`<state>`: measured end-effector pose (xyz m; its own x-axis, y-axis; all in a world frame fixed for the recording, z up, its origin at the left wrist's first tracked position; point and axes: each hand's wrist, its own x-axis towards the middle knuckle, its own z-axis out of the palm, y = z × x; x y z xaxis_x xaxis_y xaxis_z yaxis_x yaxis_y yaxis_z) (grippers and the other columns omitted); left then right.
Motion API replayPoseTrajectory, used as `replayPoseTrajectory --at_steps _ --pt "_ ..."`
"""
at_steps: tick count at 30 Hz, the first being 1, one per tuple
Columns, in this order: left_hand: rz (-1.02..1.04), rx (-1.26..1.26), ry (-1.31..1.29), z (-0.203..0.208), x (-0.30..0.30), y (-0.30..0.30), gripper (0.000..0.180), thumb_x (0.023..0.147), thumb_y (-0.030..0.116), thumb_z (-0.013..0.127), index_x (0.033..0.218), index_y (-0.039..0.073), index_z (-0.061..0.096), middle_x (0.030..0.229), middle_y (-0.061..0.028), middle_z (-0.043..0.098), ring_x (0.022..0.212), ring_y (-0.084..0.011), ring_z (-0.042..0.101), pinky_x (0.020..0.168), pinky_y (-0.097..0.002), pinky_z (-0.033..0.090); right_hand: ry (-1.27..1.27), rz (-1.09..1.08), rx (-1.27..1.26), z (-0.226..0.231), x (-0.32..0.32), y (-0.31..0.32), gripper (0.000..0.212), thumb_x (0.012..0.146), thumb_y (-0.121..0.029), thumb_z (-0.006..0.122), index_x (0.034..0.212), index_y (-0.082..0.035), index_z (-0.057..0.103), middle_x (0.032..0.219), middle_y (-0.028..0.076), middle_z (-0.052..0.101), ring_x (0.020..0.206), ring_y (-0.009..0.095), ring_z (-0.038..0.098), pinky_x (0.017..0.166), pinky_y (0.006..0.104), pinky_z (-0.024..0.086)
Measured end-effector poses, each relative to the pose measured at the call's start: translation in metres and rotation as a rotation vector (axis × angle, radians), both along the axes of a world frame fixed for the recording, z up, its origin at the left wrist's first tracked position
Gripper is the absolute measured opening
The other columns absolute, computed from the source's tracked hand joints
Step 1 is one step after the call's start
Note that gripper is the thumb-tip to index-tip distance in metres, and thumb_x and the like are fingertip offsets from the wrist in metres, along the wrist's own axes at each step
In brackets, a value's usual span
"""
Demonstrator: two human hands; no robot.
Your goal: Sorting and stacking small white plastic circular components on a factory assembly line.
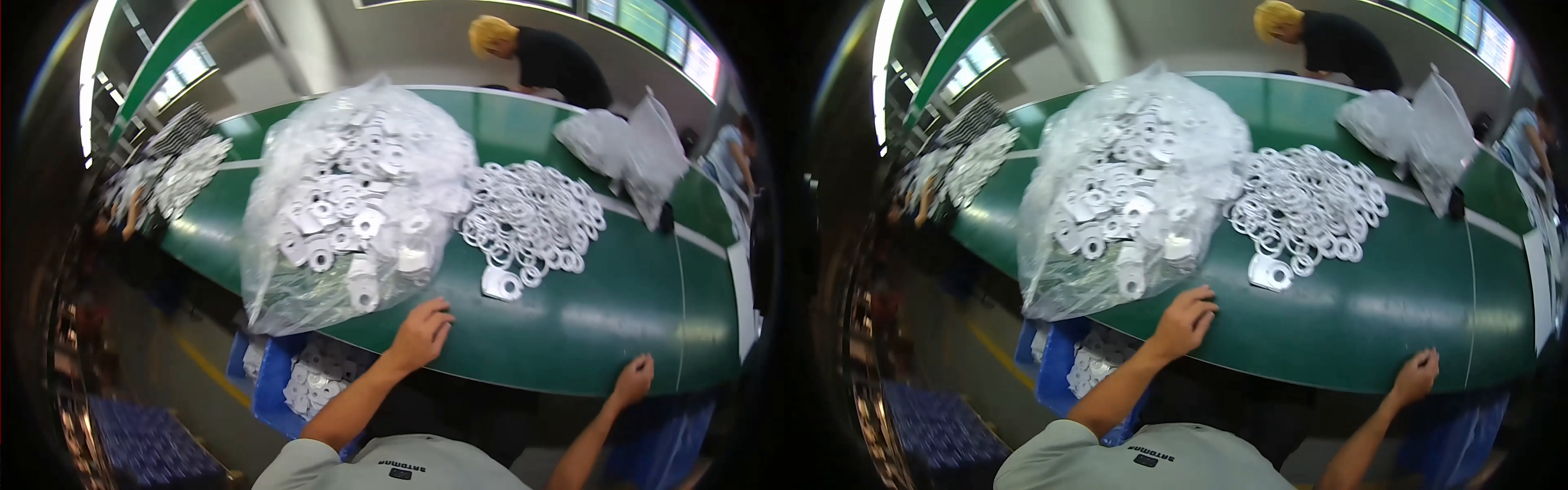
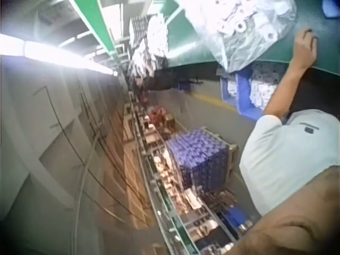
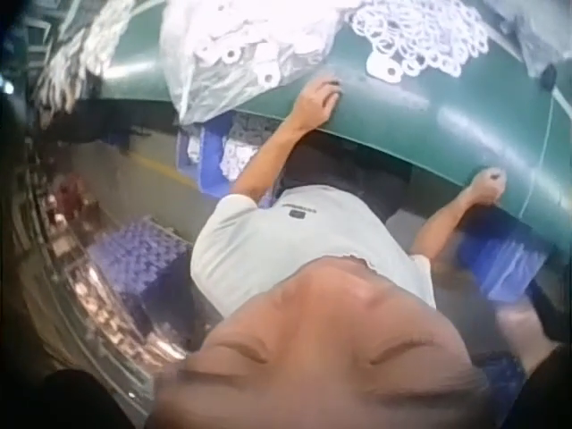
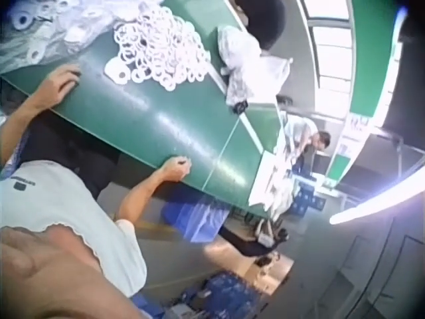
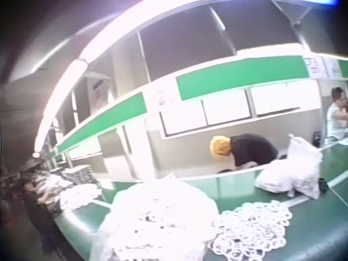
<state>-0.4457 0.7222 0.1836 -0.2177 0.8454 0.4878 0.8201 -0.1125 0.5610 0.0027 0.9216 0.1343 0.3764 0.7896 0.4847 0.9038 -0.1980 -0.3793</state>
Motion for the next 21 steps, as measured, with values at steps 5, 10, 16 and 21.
replayPoseTrajectory --at_steps 5,10,16,21 --pt "0.155 0.244 0.101 0.038 -0.056 0.03 0.012 0.079 0.001 0.065 0.091 0.002 0.065 0.099 -0.0151 0.066 0.092 -0.0329 0.064 0.084 -0.0384 0.05 0.021 -0.064 -0.014 0.011 -0.003 -0.008 0.031 0.093 -0.027 0.05 0.113 -0.008 0.066 0.116 0.013 0.064 0.101 0.033 0.062 0.085 0.0392 0.049" --pt "0.568 0.225 0.002 0.05 -0.187 0.028 0.019 0.084 0.006 0.062 0.102 -0.001 0.064 0.089 -0.0171 0.063 0.082 -0.0339 0.061 0.075 -0.0405 0.049 0.031 -0.088 -0.063 0.019 -0.004 -0.018 0.032 0.094 -0.028 0.048 0.113 -0.009 0.065 0.113 0.012 0.065 0.099 0.033 0.062 0.083 0.0407 0.049" --pt "0.456 -0.196 0.285 0.02 -0.206 0.07 0.053 0.07 0.023 0.077 0.116 0.003 0.061 0.105 -0.0191 0.061 0.102 -0.0362 0.056 0.089 -0.0429 0.045 0.031 -0.039 -0.038 0.015 -0.009 -0.021 0.032 0.093 -0.025 0.049 0.112 -0.005 0.064 0.115 0.014 0.064 0.103 0.034 0.06 0.087 0.041 0.048" --pt "0.516 0.058 -0.034 0.009 -0.211 0.069 0.045 0.068 0.009 0.074 0.111 0.004 0.063 0.104 -0.0169 0.062 0.1 -0.0349 0.058 0.087 -0.0409 0.046 0.017 -0.001 0.061 -0.001 0.005 -0.018 0.029 0.093 -0.021 0.05 0.11 -0.002 0.065 0.115 0.017 0.064 0.107 0.035 0.059 0.091 0.0412 0.047"
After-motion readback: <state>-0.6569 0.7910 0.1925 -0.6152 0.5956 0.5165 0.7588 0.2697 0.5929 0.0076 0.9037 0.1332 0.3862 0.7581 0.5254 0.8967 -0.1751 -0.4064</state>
